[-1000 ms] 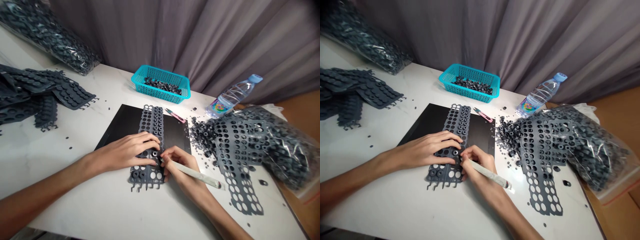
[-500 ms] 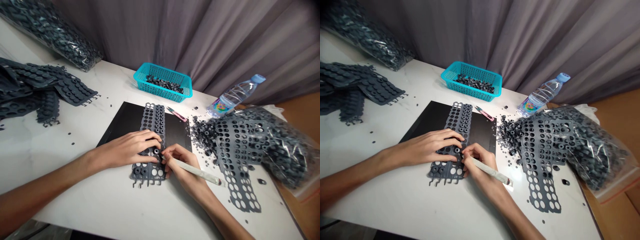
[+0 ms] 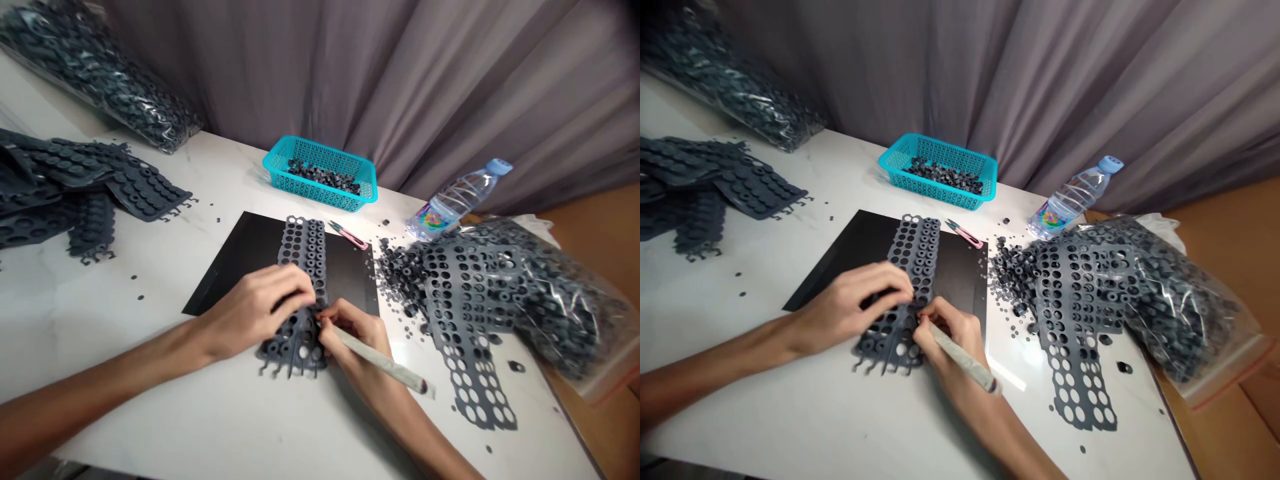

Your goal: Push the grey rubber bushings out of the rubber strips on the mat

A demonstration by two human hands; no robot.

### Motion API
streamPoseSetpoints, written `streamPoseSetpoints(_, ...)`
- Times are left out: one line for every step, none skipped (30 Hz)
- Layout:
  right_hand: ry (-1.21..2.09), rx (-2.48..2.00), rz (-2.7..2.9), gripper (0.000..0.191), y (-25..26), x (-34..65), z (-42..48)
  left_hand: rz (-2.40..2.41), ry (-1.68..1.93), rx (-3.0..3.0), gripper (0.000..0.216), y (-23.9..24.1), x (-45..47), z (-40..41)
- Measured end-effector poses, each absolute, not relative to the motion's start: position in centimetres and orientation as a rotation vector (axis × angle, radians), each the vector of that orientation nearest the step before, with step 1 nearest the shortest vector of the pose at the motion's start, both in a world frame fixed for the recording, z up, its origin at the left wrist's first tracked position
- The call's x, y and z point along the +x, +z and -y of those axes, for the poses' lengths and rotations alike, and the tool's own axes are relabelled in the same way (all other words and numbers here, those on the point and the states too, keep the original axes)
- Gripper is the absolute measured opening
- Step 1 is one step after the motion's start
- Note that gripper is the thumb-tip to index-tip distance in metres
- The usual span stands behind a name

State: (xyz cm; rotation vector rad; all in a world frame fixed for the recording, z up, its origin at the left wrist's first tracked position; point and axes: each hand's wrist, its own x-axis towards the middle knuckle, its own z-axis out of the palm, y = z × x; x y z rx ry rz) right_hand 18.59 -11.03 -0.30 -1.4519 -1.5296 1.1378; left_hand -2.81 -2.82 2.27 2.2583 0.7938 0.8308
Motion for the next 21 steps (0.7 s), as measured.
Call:
streamPoseSetpoints(1.133, -1.461, 1.527, 0.017, -0.3, 18.6, 11.1, -0.893, 0.949, 2.087, 0.019, 3.1, -3.1, 2.5)
streamPoseSetpoints(1.152, -1.465, 1.511, 0.016, -0.4, 18.5, 11.0, -0.981, 1.035, 1.913, 0.019, 3.9, -3.4, 2.1)
streamPoseSetpoints(1.197, -1.459, 1.479, 0.014, -0.4, 18.6, 11.0, -1.001, 1.100, 1.775, 0.021, 4.6, -3.7, 1.6)
streamPoseSetpoints(1.253, -1.441, 1.432, 0.012, -0.4, 18.6, 10.9, -0.987, 1.130, 1.664, 0.023, 5.2, -4.1, 1.2)
streamPoseSetpoints(1.303, -1.416, 1.374, 0.012, -0.4, 18.7, 10.7, -0.961, 1.119, 1.575, 0.023, 5.5, -4.3, 0.8)
streamPoseSetpoints(1.330, -1.389, 1.316, 0.012, -0.4, 18.9, 10.5, -0.927, 1.077, 1.503, 0.023, 5.6, -4.5, 0.5)
streamPoseSetpoints(1.335, -1.366, 1.267, 0.015, -0.3, 19.0, 10.3, -0.901, 1.009, 1.440, 0.023, 5.5, -4.6, 0.4)
streamPoseSetpoints(1.313, -1.353, 1.229, 0.018, -0.2, 19.3, 10.1, -0.880, 0.928, 1.381, 0.022, 5.2, -4.6, 0.4)
streamPoseSetpoints(1.267, -1.351, 1.205, 0.020, -0.1, 19.5, 9.8, -0.863, 0.850, 1.326, 0.022, 4.9, -4.5, 0.6)
streamPoseSetpoints(1.210, -1.360, 1.195, 0.022, 0.0, 19.8, 9.6, -0.850, 0.781, 1.279, 0.023, 4.5, -4.3, 0.8)
streamPoseSetpoints(1.152, -1.374, 1.194, 0.022, 0.1, 20.1, 9.3, -0.842, 0.722, 1.242, 0.026, 4.2, -4.1, 1.0)
streamPoseSetpoints(1.102, -1.389, 1.200, 0.022, 0.2, 20.4, 9.1, -0.839, 0.673, 1.217, 0.029, 3.9, -3.9, 1.2)
streamPoseSetpoints(1.067, -1.404, 1.212, 0.022, 0.2, 20.7, 9.0, -0.836, 0.631, 1.204, 0.032, 3.6, -3.8, 1.4)
streamPoseSetpoints(1.041, -1.417, 1.226, 0.022, 0.2, 21.0, 8.8, -0.834, 0.599, 1.198, 0.034, 3.4, -3.7, 1.5)
streamPoseSetpoints(1.023, -1.426, 1.240, 0.022, 0.1, 21.3, 8.7, -0.830, 0.573, 1.195, 0.036, 3.3, -3.7, 1.6)
streamPoseSetpoints(1.007, -1.434, 1.253, 0.022, 0.1, 21.5, 8.7, -0.823, 0.554, 1.192, 0.037, 3.1, -3.7, 1.7)
streamPoseSetpoints(0.989, -1.440, 1.264, 0.022, 0.0, 21.7, 8.7, -0.813, 0.542, 1.187, 0.037, 3.0, -3.7, 1.7)
streamPoseSetpoints(0.967, -1.446, 1.274, 0.022, 0.0, 21.9, 8.7, -0.802, 0.530, 1.179, 0.037, 2.9, -3.7, 1.7)
streamPoseSetpoints(0.943, -1.454, 1.283, 0.022, 0.1, 22.0, 8.7, -0.793, 0.515, 1.170, 0.037, 2.8, -3.7, 1.7)
streamPoseSetpoints(0.919, -1.464, 1.291, 0.022, 0.1, 22.1, 8.7, -0.785, 0.500, 1.161, 0.037, 2.7, -3.7, 1.7)
streamPoseSetpoints(0.897, -1.477, 1.299, 0.022, 0.2, 22.2, 8.7, -0.776, 0.484, 1.153, 0.037, 2.7, -3.7, 1.8)
